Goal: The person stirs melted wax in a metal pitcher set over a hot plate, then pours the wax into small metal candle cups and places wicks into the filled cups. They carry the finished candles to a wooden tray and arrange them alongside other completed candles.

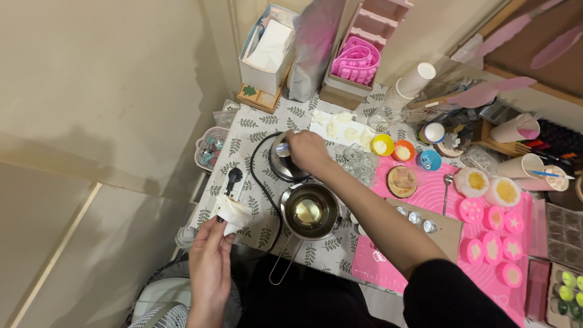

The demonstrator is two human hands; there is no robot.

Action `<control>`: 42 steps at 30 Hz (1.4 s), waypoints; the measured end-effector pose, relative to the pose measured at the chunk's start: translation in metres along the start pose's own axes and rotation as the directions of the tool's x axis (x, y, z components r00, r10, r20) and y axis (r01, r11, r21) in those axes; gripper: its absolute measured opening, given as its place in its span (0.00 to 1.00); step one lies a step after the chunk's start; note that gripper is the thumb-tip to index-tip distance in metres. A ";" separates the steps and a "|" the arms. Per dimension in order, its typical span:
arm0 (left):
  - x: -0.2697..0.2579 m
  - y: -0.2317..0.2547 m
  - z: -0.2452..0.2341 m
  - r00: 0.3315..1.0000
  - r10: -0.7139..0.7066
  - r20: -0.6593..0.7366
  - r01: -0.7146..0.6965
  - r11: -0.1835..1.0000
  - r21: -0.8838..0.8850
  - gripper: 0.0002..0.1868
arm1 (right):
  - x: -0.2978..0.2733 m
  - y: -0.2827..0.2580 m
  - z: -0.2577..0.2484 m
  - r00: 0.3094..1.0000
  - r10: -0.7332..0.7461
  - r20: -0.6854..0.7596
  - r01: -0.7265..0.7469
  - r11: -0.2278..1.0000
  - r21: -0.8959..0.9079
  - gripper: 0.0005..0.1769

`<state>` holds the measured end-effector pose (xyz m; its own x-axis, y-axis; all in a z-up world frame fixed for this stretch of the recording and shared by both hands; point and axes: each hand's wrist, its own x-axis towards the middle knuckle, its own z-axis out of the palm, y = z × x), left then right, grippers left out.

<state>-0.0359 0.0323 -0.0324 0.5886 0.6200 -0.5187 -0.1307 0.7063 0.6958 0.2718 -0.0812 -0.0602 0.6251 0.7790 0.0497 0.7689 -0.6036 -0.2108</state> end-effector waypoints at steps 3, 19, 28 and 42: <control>0.006 -0.003 -0.002 1.000 0.001 -0.003 -0.001 1.000 0.004 0.10 | -0.040 -0.013 -0.071 0.961 0.275 -0.030 -0.265 0.946 0.188 0.12; 0.013 0.002 0.044 0.993 -0.045 0.110 0.028 0.988 0.152 0.10 | -0.305 0.046 0.041 0.632 0.772 0.058 -0.743 0.584 0.328 0.13; 0.003 -0.005 0.063 0.992 -0.046 0.113 0.030 0.990 0.137 0.11 | -0.307 0.058 0.074 0.705 0.702 -0.096 -0.674 0.706 0.217 0.10; 0.007 -0.005 0.055 0.999 -0.050 0.018 0.048 0.992 0.113 0.11 | -0.283 0.053 0.034 0.627 0.778 0.031 -0.770 0.614 0.172 0.16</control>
<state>0.0123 0.0139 -0.0120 0.6085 0.5775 -0.5442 -0.0112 0.6920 0.7218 0.1310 -0.3276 -0.1189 0.9863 0.0241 -0.1631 -0.0326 -0.9413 -0.3359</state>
